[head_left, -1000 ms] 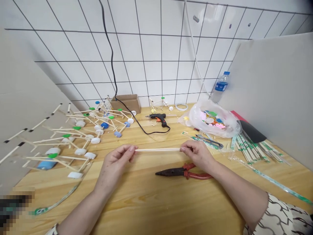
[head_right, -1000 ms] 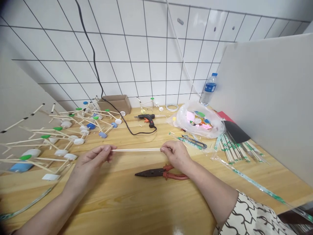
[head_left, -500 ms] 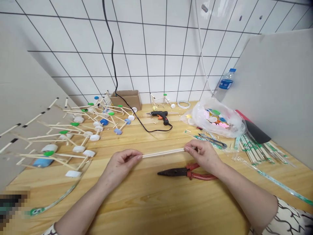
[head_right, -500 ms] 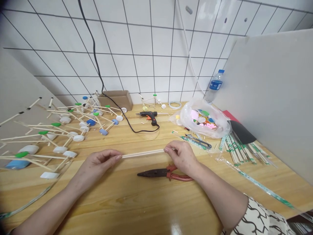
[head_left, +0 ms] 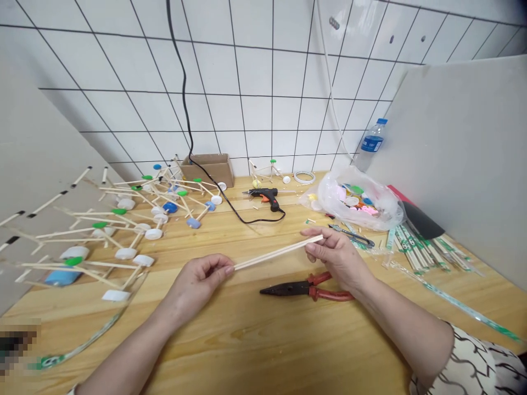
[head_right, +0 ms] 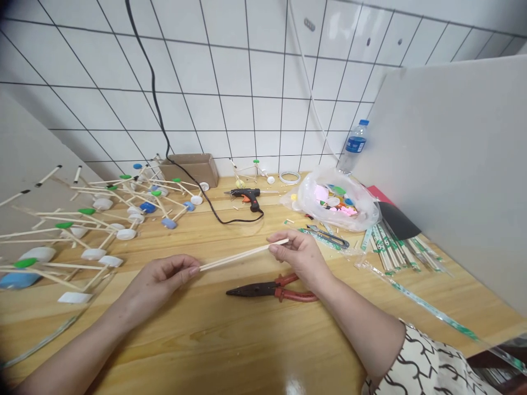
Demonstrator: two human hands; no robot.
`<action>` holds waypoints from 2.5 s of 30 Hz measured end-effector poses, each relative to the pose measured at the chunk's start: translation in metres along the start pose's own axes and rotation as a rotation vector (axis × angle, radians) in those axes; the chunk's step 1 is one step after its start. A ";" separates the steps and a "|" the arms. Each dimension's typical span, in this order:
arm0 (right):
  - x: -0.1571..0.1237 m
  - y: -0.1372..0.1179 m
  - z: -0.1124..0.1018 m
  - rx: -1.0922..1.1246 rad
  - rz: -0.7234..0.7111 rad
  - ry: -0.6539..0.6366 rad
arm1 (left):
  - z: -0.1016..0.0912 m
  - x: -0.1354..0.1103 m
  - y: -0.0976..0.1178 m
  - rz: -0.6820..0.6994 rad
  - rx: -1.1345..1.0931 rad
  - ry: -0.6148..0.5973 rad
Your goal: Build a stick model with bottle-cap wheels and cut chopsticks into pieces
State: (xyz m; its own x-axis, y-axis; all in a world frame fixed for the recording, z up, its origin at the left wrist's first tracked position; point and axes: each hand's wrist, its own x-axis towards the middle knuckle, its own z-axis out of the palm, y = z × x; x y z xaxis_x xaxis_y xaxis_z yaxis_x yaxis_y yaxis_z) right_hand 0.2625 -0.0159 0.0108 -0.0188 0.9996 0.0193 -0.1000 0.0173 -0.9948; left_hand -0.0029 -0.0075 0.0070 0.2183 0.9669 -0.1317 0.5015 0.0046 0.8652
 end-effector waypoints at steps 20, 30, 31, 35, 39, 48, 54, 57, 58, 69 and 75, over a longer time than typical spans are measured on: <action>-0.004 -0.003 0.010 0.269 0.114 0.049 | 0.008 -0.003 -0.003 -0.097 -0.134 -0.095; -0.003 -0.001 0.008 0.243 0.096 0.043 | 0.009 -0.005 -0.001 -0.100 -0.153 -0.109; -0.003 -0.001 0.008 0.242 0.093 0.040 | 0.009 -0.005 0.000 -0.101 -0.157 -0.109; -0.003 -0.002 0.007 0.259 0.095 0.033 | 0.010 -0.006 0.001 -0.097 -0.175 -0.094; -0.002 -0.003 0.008 0.258 0.095 0.033 | 0.010 -0.006 -0.001 -0.088 -0.180 -0.095; -0.003 -0.003 0.007 0.254 0.086 0.019 | 0.010 -0.010 0.010 -0.097 -0.168 -0.093; -0.003 -0.004 0.009 0.244 0.078 0.018 | 0.013 -0.011 0.014 -0.116 -0.218 -0.090; -0.004 -0.003 0.010 0.216 0.055 0.012 | 0.014 -0.011 0.013 -0.097 -0.244 -0.093; -0.005 -0.003 0.010 0.202 0.040 0.013 | 0.015 -0.011 0.013 -0.092 -0.254 -0.096; 0.001 -0.003 0.006 0.250 0.047 0.120 | 0.016 -0.010 0.006 -0.151 -0.595 -0.147; 0.002 -0.003 0.004 0.285 0.105 0.145 | 0.014 -0.008 0.005 -0.210 -0.710 -0.158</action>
State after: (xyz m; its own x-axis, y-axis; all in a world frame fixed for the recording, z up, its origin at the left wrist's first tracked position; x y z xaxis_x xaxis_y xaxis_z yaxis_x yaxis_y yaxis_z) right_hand 0.2584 -0.0136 0.0140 0.0956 0.9885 -0.1167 -0.3799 -0.0722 -0.9222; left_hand 0.0097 -0.0184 0.0057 0.3221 0.8797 -0.3498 -0.1021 0.3996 0.9110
